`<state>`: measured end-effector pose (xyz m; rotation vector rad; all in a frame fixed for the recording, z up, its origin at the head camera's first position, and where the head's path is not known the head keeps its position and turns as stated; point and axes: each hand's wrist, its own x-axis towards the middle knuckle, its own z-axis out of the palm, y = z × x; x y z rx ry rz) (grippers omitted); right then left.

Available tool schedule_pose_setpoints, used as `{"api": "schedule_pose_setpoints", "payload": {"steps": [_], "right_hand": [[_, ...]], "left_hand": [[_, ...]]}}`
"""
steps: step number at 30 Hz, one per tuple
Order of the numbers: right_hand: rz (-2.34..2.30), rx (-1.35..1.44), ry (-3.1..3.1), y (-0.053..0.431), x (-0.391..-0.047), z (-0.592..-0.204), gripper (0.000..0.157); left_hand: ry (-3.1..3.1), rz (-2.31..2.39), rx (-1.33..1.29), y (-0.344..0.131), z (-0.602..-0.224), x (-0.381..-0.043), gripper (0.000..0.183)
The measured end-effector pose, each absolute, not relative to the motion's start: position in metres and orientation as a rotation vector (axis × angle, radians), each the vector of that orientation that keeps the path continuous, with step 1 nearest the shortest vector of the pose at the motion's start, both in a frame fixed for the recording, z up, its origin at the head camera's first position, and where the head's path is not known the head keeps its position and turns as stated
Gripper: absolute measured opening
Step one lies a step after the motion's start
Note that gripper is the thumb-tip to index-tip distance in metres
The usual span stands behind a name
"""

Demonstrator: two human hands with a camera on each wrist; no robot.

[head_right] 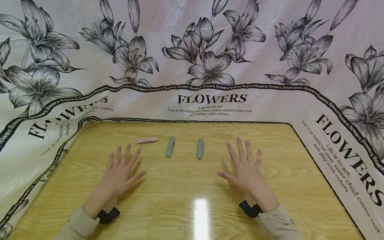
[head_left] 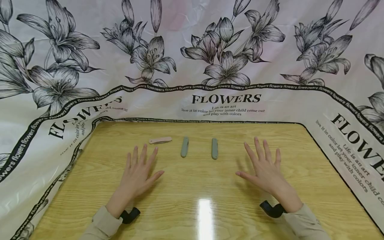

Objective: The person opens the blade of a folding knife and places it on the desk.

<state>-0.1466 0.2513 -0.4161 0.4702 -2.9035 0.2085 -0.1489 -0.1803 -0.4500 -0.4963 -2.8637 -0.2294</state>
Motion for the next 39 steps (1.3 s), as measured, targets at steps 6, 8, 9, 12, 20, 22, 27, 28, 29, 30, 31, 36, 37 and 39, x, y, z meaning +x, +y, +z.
{"api": "schedule_pose_setpoints", "payload": {"steps": [6,8,9,12,20,22,27,28,29,30,31,36,37,39], "right_hand": [[0.262,0.492,-2.861,0.247,-0.162,-0.417,0.102],[0.302,0.513,-2.862,0.244,-0.167,-0.418,0.102],[0.33,0.525,-2.866,0.242,-0.17,-0.418,0.101],[0.415,0.564,-2.872,0.239,-0.178,-0.419,0.1],[0.614,0.663,-2.855,0.222,-0.199,-0.411,0.095],[0.655,0.685,-2.849,0.218,-0.204,-0.409,0.095],[0.739,0.714,-2.849,0.206,-0.216,-0.407,0.092],[0.757,0.718,-2.85,0.204,-0.218,-0.407,0.092],[0.773,0.73,-2.844,0.201,-0.22,-0.408,0.092],[0.795,0.744,-2.838,0.199,-0.223,-0.408,0.092],[0.819,0.753,-2.832,0.196,-0.225,-0.408,0.091],[0.93,0.81,-2.803,0.181,-0.236,-0.41,0.087],[0.95,0.816,-2.799,0.178,-0.239,-0.41,0.086],[1.001,0.833,-2.79,0.172,-0.243,-0.41,0.083]], "left_hand": [[-2.823,-0.276,-0.548,-0.18,-0.45,-0.152,0.076],[-2.812,-0.333,-0.555,-0.18,-0.451,-0.153,0.075],[-2.811,-0.365,-0.558,-0.181,-0.451,-0.154,0.075],[-2.809,-0.501,-0.567,-0.181,-0.453,-0.155,0.075],[-2.833,-0.786,-0.562,-0.177,-0.453,-0.162,0.073],[-2.845,-0.865,-0.548,-0.175,-0.451,-0.163,0.073],[-2.842,-1.072,-0.543,-0.167,-0.447,-0.167,0.074],[-2.838,-1.102,-0.544,-0.165,-0.447,-0.169,0.074],[-2.832,-1.13,-0.545,-0.163,-0.447,-0.17,0.074],[-2.821,-1.158,-0.548,-0.161,-0.447,-0.172,0.074],[-2.813,-1.178,-0.544,-0.159,-0.448,-0.174,0.073],[-2.754,-1.274,-0.547,-0.148,-0.451,-0.181,0.068],[-2.745,-1.294,-0.541,-0.146,-0.452,-0.183,0.067],[-2.728,-1.332,-0.529,-0.14,-0.453,-0.185,0.065]]}}
